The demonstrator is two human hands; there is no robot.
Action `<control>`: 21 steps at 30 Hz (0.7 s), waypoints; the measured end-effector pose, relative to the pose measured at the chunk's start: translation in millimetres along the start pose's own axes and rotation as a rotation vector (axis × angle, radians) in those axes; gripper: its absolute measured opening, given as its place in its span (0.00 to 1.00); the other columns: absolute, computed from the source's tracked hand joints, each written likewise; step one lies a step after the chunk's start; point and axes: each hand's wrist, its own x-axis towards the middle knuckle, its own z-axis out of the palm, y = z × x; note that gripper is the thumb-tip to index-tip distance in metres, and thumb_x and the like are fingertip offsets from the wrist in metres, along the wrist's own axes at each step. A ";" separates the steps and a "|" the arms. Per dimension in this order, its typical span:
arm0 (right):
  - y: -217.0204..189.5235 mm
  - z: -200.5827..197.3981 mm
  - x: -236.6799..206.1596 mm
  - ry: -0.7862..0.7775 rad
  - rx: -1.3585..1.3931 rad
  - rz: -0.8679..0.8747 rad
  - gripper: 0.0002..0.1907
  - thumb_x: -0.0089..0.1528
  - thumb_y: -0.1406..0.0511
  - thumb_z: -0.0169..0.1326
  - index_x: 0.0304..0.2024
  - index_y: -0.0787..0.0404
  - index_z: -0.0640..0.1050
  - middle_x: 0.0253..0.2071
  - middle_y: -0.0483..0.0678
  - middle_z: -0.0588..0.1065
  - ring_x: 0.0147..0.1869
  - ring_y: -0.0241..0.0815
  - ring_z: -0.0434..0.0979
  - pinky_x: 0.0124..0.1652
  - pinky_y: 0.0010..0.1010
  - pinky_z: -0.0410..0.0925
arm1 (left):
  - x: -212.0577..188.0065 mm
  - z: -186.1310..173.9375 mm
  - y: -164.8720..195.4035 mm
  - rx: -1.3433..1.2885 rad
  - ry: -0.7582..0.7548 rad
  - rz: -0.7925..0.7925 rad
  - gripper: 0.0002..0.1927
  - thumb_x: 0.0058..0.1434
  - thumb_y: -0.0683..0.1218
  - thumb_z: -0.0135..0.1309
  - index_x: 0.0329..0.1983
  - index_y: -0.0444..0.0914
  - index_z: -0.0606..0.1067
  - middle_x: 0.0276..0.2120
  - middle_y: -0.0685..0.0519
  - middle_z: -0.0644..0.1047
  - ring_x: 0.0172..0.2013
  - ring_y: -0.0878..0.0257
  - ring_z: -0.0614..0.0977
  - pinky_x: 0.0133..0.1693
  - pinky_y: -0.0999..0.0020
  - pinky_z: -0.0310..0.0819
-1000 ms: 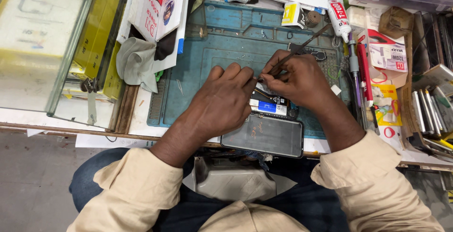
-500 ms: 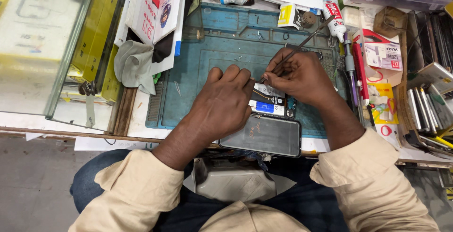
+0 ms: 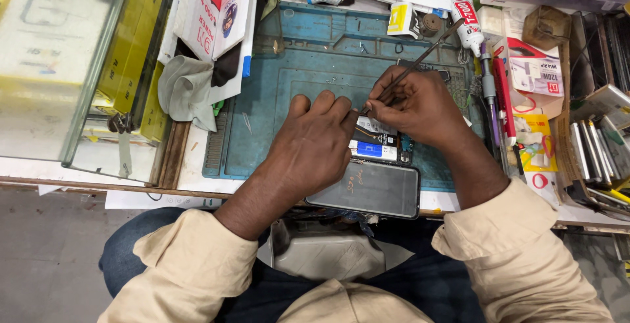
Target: The person disassembles a smartphone on a workbench, using a screwdriver and tweezers to remove screws and internal components. They detach the battery connector, remove the motherboard, and place parts on the mat before repositioning the phone casing.
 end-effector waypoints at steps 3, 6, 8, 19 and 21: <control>1.5 -0.5 -2.7 0.008 0.005 0.016 0.07 0.62 0.71 0.63 0.38 0.66 0.77 0.34 0.46 0.81 0.38 0.29 0.81 0.39 0.23 0.76 | -0.7 -0.7 2.9 -0.004 -0.020 -0.011 0.22 0.54 0.47 0.58 0.51 0.31 0.78 0.40 0.51 0.74 0.47 0.57 0.72 0.46 0.57 0.60; 1.0 -0.3 -4.0 0.010 -0.024 0.012 0.08 0.61 0.70 0.64 0.38 0.66 0.77 0.33 0.46 0.81 0.37 0.29 0.81 0.39 0.23 0.76 | -1.1 -2.3 6.2 -0.008 -0.022 -0.020 0.24 0.54 0.48 0.58 0.51 0.31 0.78 0.40 0.51 0.74 0.46 0.57 0.71 0.46 0.57 0.60; 1.2 -0.6 -4.9 0.005 -0.054 0.022 0.08 0.61 0.70 0.64 0.37 0.66 0.78 0.33 0.46 0.81 0.36 0.28 0.80 0.38 0.22 0.76 | -1.7 -4.6 7.4 -0.021 -0.026 -0.032 0.25 0.54 0.50 0.59 0.52 0.31 0.78 0.40 0.51 0.73 0.46 0.58 0.71 0.46 0.57 0.60; 5.6 -5.1 -10.4 0.001 -0.124 0.004 0.08 0.61 0.68 0.65 0.37 0.65 0.79 0.32 0.47 0.82 0.36 0.30 0.82 0.37 0.23 0.76 | -4.6 -6.1 14.0 -0.103 -0.116 -0.075 0.46 0.48 0.68 0.64 0.58 0.29 0.73 0.49 0.48 0.72 0.50 0.54 0.69 0.45 0.55 0.58; 6.6 -6.7 -11.8 -0.004 -0.127 -0.008 0.08 0.61 0.68 0.64 0.38 0.65 0.79 0.33 0.46 0.82 0.37 0.30 0.83 0.38 0.23 0.77 | -5.5 -1.9 15.7 -0.097 -0.073 -0.082 0.45 0.49 0.66 0.65 0.60 0.29 0.72 0.51 0.47 0.71 0.51 0.53 0.69 0.46 0.54 0.58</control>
